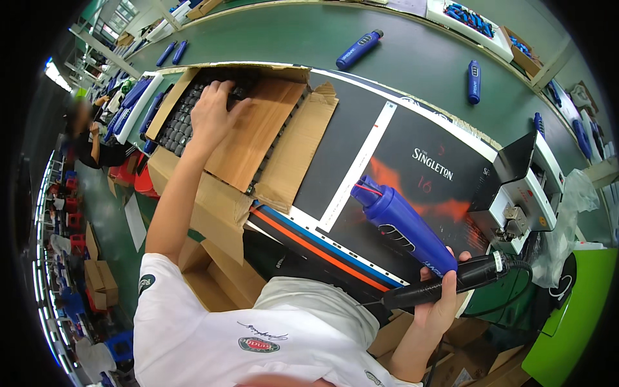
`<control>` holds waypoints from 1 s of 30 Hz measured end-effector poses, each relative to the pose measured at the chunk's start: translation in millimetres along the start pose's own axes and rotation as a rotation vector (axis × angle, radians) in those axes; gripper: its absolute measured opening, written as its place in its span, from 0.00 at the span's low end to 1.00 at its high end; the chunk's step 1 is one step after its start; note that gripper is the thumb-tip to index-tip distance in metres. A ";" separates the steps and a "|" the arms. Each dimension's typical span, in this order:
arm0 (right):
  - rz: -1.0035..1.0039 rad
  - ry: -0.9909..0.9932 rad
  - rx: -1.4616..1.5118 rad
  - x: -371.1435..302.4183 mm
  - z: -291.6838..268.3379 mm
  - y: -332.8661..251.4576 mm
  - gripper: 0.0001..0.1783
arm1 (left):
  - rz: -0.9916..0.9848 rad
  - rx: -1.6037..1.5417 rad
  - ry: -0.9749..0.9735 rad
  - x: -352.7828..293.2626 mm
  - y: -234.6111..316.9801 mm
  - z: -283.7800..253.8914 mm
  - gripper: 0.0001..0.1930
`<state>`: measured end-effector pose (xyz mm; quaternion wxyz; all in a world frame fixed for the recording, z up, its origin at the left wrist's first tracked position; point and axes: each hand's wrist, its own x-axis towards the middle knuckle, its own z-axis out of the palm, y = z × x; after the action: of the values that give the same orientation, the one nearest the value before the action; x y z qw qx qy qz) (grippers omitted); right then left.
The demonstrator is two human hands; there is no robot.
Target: The person solders internal circuitry and wires inside blue electronic shell devices with a soldering iron, working at a workbench.
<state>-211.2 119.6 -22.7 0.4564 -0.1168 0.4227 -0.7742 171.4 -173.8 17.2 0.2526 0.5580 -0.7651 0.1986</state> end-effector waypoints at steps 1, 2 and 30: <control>-0.006 -0.002 -0.003 0.2 1.9 0.4 0.23 | 0.006 0.086 -0.065 -0.2 -10.0 8.8 0.18; -0.001 -0.008 0.009 -1.2 2.0 -0.2 0.22 | 0.017 0.166 -0.134 3.9 -9.8 10.5 0.18; -0.193 -0.146 -0.311 1.4 -8.5 -62.4 0.27 | -0.087 -1.781 -0.559 -75.9 185.0 -61.2 0.22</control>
<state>-254.8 137.3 19.2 0.3862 -0.2818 0.4897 -0.7292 23.8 -25.6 15.6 0.4013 0.2145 -0.6469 -0.6119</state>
